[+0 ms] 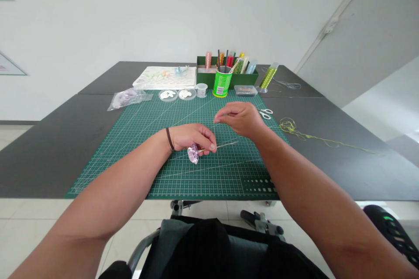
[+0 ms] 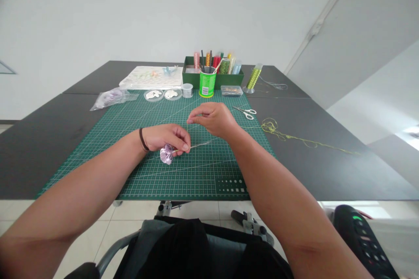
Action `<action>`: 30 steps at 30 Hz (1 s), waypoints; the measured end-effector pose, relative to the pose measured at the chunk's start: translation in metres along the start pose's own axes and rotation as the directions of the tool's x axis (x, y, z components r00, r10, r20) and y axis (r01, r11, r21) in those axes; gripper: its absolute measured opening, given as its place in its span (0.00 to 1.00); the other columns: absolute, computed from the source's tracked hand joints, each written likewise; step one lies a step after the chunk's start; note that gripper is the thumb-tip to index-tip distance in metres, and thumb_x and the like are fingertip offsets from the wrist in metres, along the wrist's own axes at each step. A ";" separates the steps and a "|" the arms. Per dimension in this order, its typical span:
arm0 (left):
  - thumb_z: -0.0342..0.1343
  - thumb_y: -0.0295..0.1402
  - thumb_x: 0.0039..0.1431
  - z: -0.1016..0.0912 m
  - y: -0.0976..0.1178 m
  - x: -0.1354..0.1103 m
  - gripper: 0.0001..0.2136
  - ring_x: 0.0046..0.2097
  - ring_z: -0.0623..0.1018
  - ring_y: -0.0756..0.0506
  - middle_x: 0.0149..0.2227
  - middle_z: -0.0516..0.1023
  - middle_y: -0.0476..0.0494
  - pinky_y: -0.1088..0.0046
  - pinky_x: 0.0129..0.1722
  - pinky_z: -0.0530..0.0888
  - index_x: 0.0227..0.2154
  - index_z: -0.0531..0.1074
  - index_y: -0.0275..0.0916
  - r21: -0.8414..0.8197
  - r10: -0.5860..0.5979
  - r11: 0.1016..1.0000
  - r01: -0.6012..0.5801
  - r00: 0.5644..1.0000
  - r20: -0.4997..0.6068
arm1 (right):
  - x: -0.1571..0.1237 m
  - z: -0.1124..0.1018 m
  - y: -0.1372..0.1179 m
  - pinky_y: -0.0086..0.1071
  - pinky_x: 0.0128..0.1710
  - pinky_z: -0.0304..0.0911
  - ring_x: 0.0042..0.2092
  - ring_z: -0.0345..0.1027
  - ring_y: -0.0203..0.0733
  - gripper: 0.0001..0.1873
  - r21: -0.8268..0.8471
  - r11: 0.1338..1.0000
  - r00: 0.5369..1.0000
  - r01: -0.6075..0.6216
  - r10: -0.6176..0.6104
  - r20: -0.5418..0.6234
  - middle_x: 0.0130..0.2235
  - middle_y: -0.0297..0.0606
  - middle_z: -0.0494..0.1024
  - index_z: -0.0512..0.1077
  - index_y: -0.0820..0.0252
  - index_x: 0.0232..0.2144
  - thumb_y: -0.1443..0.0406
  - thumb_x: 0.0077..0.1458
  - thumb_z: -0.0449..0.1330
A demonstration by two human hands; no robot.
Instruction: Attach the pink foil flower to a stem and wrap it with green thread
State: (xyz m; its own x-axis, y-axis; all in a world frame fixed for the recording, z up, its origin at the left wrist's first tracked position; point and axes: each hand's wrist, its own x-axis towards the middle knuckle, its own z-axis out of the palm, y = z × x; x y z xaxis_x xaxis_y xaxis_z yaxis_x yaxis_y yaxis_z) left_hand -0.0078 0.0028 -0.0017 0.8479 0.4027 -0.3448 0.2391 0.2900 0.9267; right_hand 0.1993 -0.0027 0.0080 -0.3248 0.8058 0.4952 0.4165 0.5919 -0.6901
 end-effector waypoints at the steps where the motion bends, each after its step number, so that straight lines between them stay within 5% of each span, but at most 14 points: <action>1: 0.70 0.30 0.45 0.000 0.000 0.000 0.05 0.20 0.73 0.53 0.20 0.77 0.46 0.80 0.19 0.67 0.23 0.81 0.34 0.009 -0.005 1.000 0.005 1.000 -0.009 | 0.000 -0.002 -0.002 0.33 0.33 0.63 0.30 0.70 0.36 0.09 -0.029 0.999 1.000 0.024 -0.024 0.005 0.27 0.34 0.80 0.82 0.54 0.25 0.59 0.56 0.68; 6: 0.69 0.28 0.44 -0.001 0.000 0.001 0.04 0.20 0.72 0.53 0.20 0.77 0.46 0.80 0.20 0.67 0.22 0.80 0.34 0.010 -0.011 1.000 0.012 0.995 -0.101 | -0.003 -0.004 -0.004 0.32 0.32 0.63 0.29 0.70 0.36 0.10 -0.201 0.969 0.989 0.141 -0.148 -0.019 0.26 0.32 0.79 0.83 0.52 0.27 0.60 0.59 0.66; 10: 0.67 0.24 0.45 -0.003 -0.001 0.005 0.03 0.22 0.74 0.52 0.21 0.77 0.44 0.78 0.22 0.68 0.23 0.79 0.33 -0.066 0.023 0.997 -0.043 0.959 -0.282 | -0.006 -0.005 -0.004 0.32 0.33 0.63 0.29 0.70 0.36 0.12 -0.318 0.905 0.946 0.284 -0.318 -0.058 0.26 0.33 0.80 0.84 0.51 0.30 0.61 0.63 0.63; 13: 0.64 0.23 0.49 -0.004 0.000 0.009 0.03 0.21 0.73 0.52 0.21 0.76 0.45 0.78 0.21 0.67 0.23 0.77 0.32 -0.148 0.057 0.979 -0.138 0.890 -0.452 | -0.008 -0.005 -0.003 0.32 0.31 0.62 0.27 0.68 0.36 0.13 -0.408 0.835 0.898 0.370 -0.434 -0.074 0.25 0.33 0.78 0.84 0.52 0.31 0.59 0.65 0.62; 17: 0.61 0.22 0.52 -0.007 0.004 0.013 0.07 0.21 0.70 0.54 0.20 0.73 0.47 0.79 0.22 0.66 0.21 0.73 0.33 -0.179 0.159 0.919 -0.352 0.744 -0.649 | -0.008 -0.005 0.000 0.33 0.30 0.60 0.26 0.66 0.36 0.13 -0.490 0.773 0.856 0.404 -0.508 -0.097 0.21 0.32 0.75 0.84 0.51 0.31 0.58 0.65 0.62; 22: 0.61 0.23 0.56 -0.011 0.006 0.013 0.05 0.21 0.70 0.54 0.21 0.73 0.48 0.80 0.23 0.66 0.25 0.74 0.32 -0.161 0.264 0.827 -0.538 0.625 -0.734 | -0.005 -0.006 0.005 0.33 0.33 0.65 0.29 0.71 0.37 0.12 -0.480 0.833 0.888 0.276 -0.412 -0.205 0.25 0.33 0.79 0.84 0.52 0.30 0.60 0.64 0.63; 30: 0.66 0.27 0.55 -0.011 0.005 0.013 0.07 0.23 0.71 0.55 0.21 0.72 0.51 0.81 0.24 0.67 0.27 0.73 0.33 -0.226 0.328 0.728 -0.647 0.618 -0.715 | -0.002 -0.010 0.008 0.36 0.37 0.68 0.31 0.72 0.40 0.10 -0.386 0.919 0.920 0.086 -0.222 -0.322 0.27 0.33 0.80 0.82 0.51 0.26 0.61 0.59 0.65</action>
State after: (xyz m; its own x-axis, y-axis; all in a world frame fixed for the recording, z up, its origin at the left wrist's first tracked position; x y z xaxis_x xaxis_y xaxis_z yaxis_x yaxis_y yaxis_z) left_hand -0.0006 0.0192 -0.0028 0.2643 0.9643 -0.0164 -0.4811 0.1466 0.8643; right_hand 0.2120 0.0009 0.0068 -0.1178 0.6163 0.7787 0.6820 0.6201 -0.3876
